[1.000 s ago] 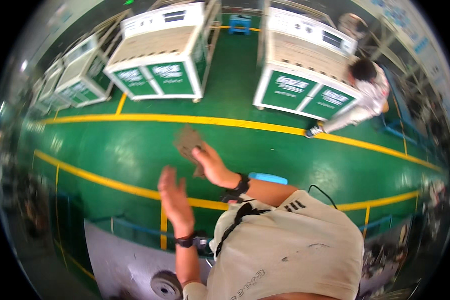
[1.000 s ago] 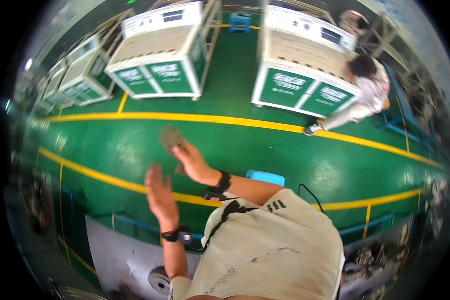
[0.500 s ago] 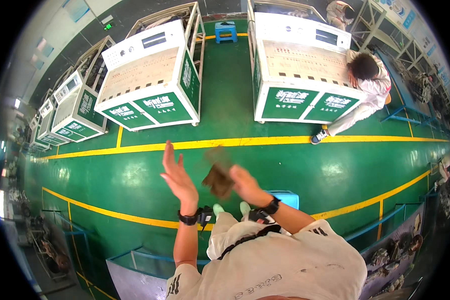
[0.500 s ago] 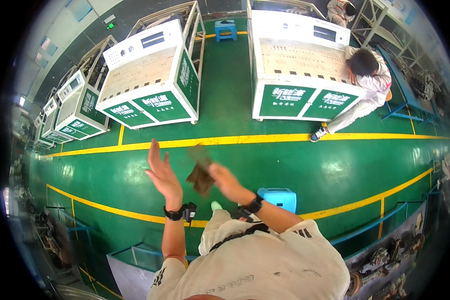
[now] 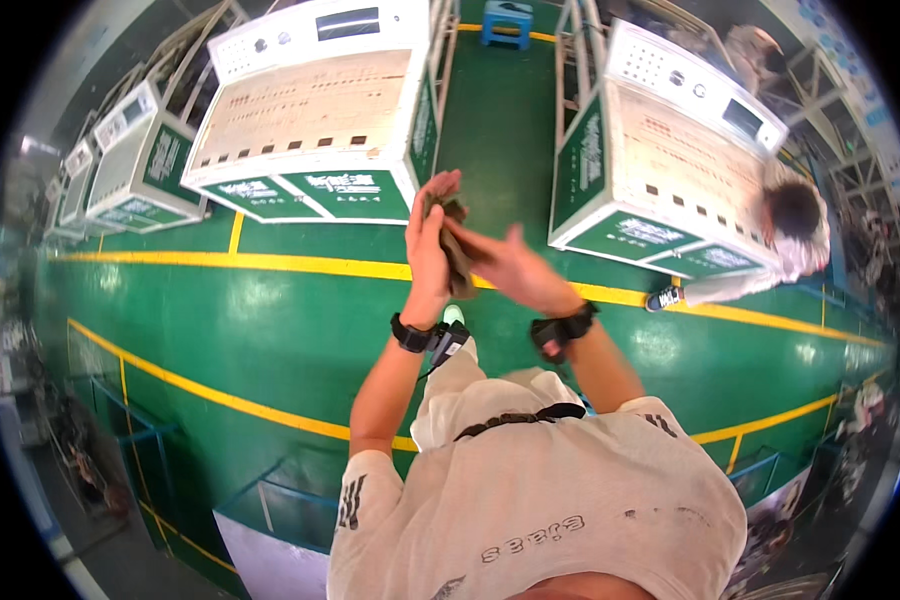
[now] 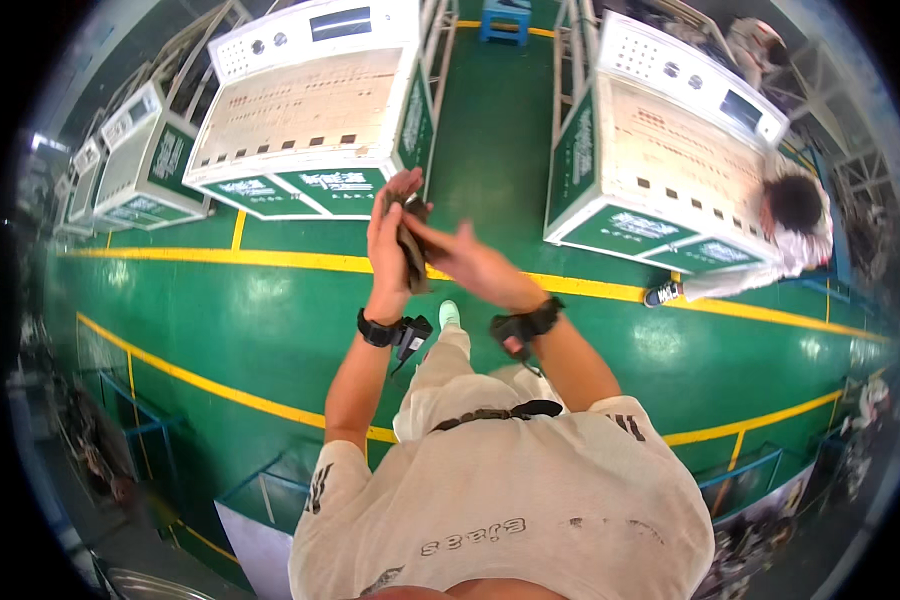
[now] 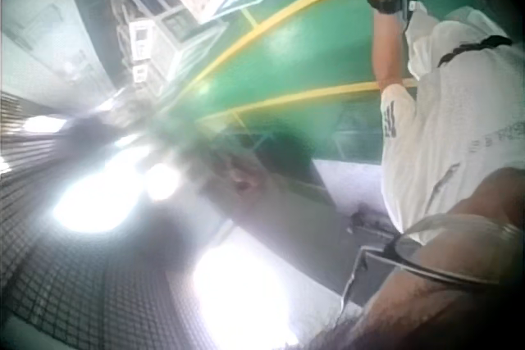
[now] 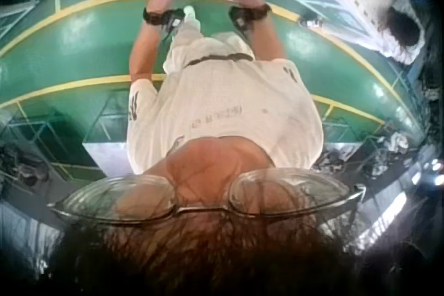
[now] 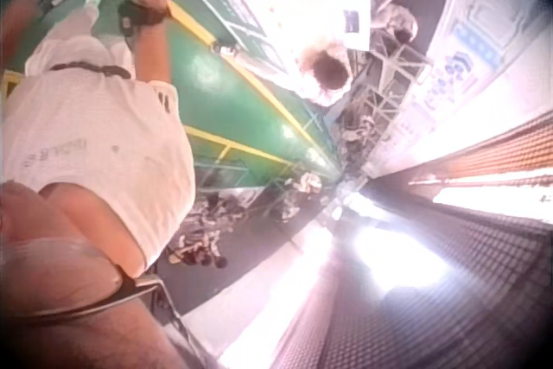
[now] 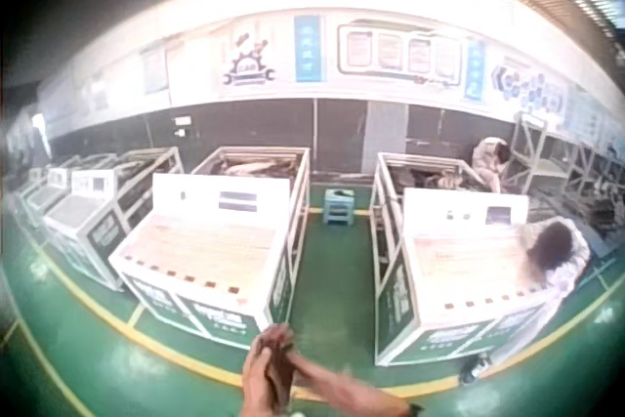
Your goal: The person assembles gears onto a transmission shaft, fits the shaft assembly into a gearbox casing, and handles a timing chain by hand while working at a workbench.
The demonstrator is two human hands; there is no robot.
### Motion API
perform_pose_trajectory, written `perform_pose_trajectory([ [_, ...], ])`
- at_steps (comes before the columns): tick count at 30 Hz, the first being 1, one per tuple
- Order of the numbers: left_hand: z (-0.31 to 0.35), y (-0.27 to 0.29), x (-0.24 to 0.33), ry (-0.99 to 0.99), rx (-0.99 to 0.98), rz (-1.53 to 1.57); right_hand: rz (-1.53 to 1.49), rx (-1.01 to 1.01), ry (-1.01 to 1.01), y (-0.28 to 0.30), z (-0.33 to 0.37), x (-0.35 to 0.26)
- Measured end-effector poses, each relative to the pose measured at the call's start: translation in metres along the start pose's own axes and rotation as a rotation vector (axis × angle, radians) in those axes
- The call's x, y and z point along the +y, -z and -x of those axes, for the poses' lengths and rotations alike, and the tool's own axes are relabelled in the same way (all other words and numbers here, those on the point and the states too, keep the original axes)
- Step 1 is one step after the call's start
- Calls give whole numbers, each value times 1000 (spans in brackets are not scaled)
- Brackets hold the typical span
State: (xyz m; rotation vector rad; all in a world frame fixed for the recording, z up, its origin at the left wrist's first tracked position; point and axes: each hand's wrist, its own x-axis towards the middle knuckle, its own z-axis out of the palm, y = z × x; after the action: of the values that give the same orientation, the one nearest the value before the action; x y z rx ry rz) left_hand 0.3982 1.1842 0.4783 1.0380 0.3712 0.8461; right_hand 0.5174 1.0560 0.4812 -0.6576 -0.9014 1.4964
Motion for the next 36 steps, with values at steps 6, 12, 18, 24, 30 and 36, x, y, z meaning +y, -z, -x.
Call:
perform_pose_trajectory([
  [6, -133, -2, 17, 297, 5, 638, 1018, 291, 232, 62, -103, -63],
  [12, -304, -47, -17, 533, -337, 705, 1513, 308, 318, 170, -171, -151],
  [18, -483, -102, -45, 727, -387, 790, 1081, 615, 386, 329, -172, -282],
  [24, -635, -170, -58, 885, -319, 633, 1759, 615, 561, 452, -264, -371],
  [30, -803, -164, -88, 725, -364, 643, 1573, 352, 327, 575, -358, -397],
  [36, -998, -116, -140, 611, -310, 548, 834, 1046, 821, 693, -440, -492],
])
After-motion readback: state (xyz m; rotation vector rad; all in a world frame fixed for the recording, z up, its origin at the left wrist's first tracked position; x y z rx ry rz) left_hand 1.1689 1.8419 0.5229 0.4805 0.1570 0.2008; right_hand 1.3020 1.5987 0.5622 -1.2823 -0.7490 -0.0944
